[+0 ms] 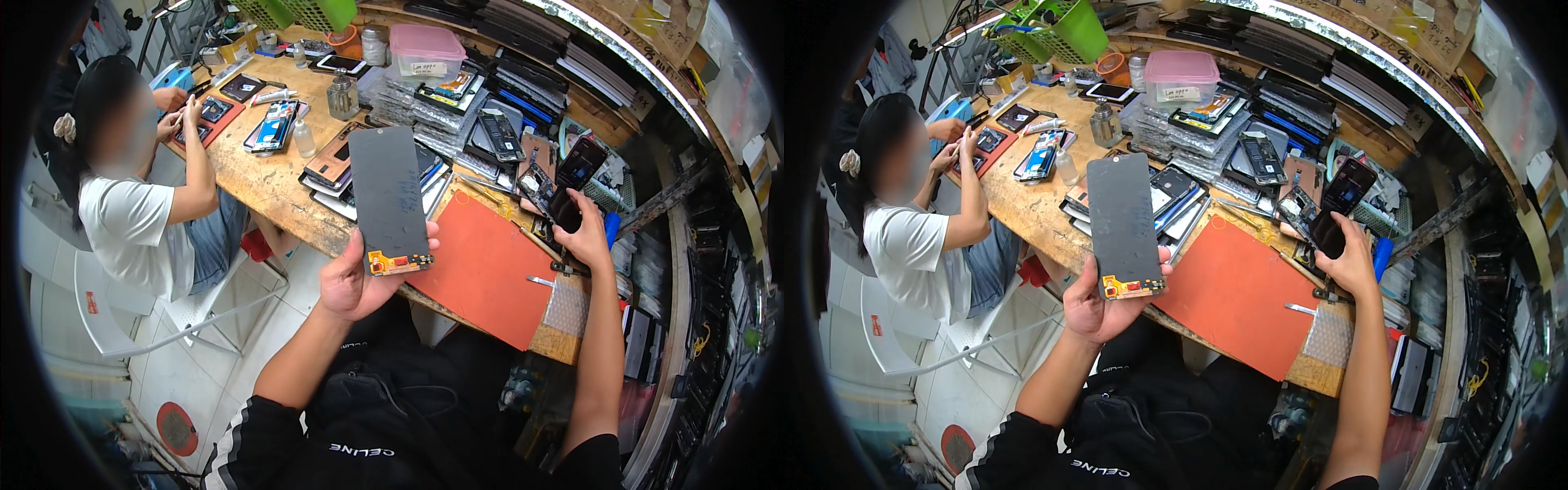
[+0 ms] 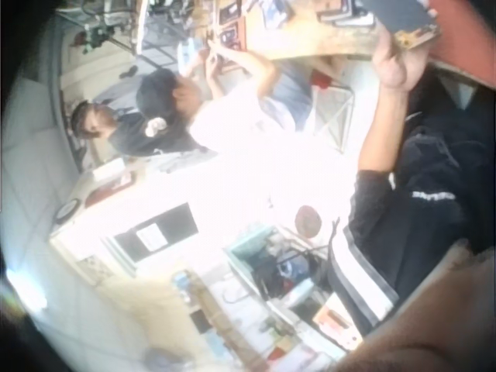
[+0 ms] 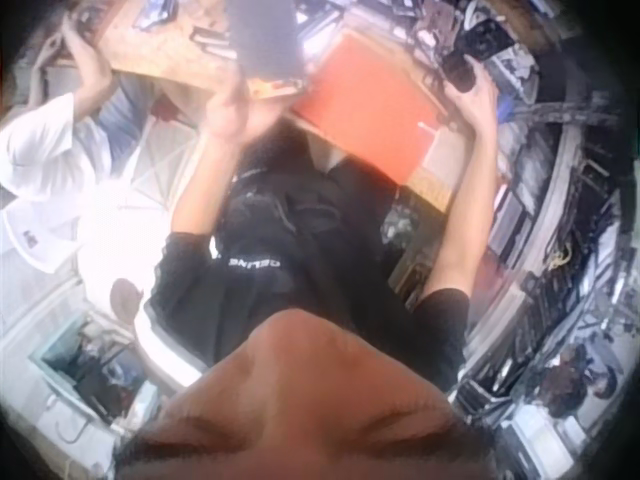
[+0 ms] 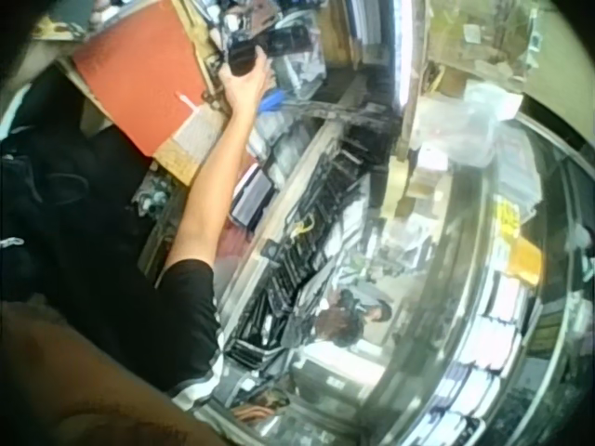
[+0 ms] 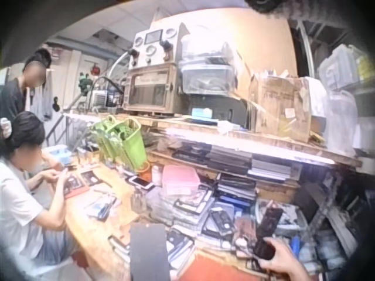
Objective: The person works at a cluttered electronics repair bench, handling a disassembled smartphone. They separate the screen assembly from the chassis, peel off a protective film from the screen, and use a small metal tool to adjust connectors. The person then places the screen aside and retrieves a small plastic container, opening it to access small parts.
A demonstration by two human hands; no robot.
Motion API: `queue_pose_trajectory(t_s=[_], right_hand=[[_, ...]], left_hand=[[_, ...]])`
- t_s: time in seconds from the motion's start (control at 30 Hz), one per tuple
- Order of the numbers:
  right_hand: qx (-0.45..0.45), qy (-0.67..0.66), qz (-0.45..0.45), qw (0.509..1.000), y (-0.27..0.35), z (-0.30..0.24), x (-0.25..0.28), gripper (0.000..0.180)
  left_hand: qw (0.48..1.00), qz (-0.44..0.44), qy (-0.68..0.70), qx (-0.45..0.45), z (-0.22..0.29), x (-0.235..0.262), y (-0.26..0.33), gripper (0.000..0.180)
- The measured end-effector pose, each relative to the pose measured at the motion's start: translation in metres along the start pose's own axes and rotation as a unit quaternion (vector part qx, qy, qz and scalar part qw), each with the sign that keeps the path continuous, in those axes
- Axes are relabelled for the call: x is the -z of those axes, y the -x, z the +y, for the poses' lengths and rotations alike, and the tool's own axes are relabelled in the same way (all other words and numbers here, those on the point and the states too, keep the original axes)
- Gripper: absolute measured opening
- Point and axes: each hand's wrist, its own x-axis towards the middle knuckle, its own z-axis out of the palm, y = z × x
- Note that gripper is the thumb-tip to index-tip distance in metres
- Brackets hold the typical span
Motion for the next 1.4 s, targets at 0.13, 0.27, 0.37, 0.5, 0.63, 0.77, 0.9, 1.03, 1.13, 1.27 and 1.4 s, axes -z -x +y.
queue_pose_trajectory(t_s=[0.13, 0.27, 0.37, 0.5, 0.63, 0.77, 0.9, 1.03, 1.13, 1.27, 1.4], right_hand=[[0.006, 0.003, 0.001, 1.0, 0.005, 0.007, -0.005, 0.089], [0.014, 0.004, 0.015, 1.0, 0.011, 0.02, -0.009, 0.097], [0.014, 0.012, 0.016, 1.0, 0.014, 0.01, -0.007, 0.105], [0.051, 0.067, 0.083, 0.993, 0.033, -0.023, 0.015, 0.095], [0.012, -0.117, 0.077, 0.99, 0.072, -0.077, 0.029, 0.057], [0.014, -0.318, -0.056, 0.946, 0.112, -0.12, 0.002, 0.037], [-0.057, -0.457, -0.084, 0.884, 0.132, -0.146, -0.028, 0.022], [-0.132, -0.566, -0.109, 0.806, 0.14, -0.146, -0.035, 0.015], [-0.129, -0.58, -0.12, 0.795, 0.146, -0.138, -0.038, 0.015], [-0.132, -0.589, -0.114, 0.789, 0.151, -0.134, -0.038, 0.015], [-0.131, -0.588, -0.111, 0.79, 0.154, -0.131, -0.035, 0.015]], left_hand=[[1.0, -0.001, 0.021, 0.007, -0.009, -0.005, 0.0, 0.078], [0.998, 0.064, -0.021, 0.007, -0.016, -0.016, -0.005, 0.056], [0.99, 0.111, -0.087, 0.027, -0.018, -0.013, -0.001, 0.04], [0.97, 0.153, -0.177, 0.062, -0.028, -0.01, 0.002, 0.037], [0.967, 0.15, -0.179, 0.1, -0.038, -0.012, 0.003, 0.034], [0.963, 0.136, -0.185, 0.139, -0.047, -0.024, -0.004, 0.033], [0.955, 0.119, -0.206, 0.176, -0.056, -0.029, -0.003, 0.032], [0.956, 0.099, -0.201, 0.191, -0.06, -0.029, 0.0, 0.034], [0.955, 0.104, -0.195, 0.197, -0.063, -0.036, 0.0, 0.034], [0.946, 0.091, -0.233, 0.205, -0.067, -0.028, 0.005, 0.033], [0.929, 0.075, -0.292, 0.213, -0.063, -0.033, 0.005, 0.033]])
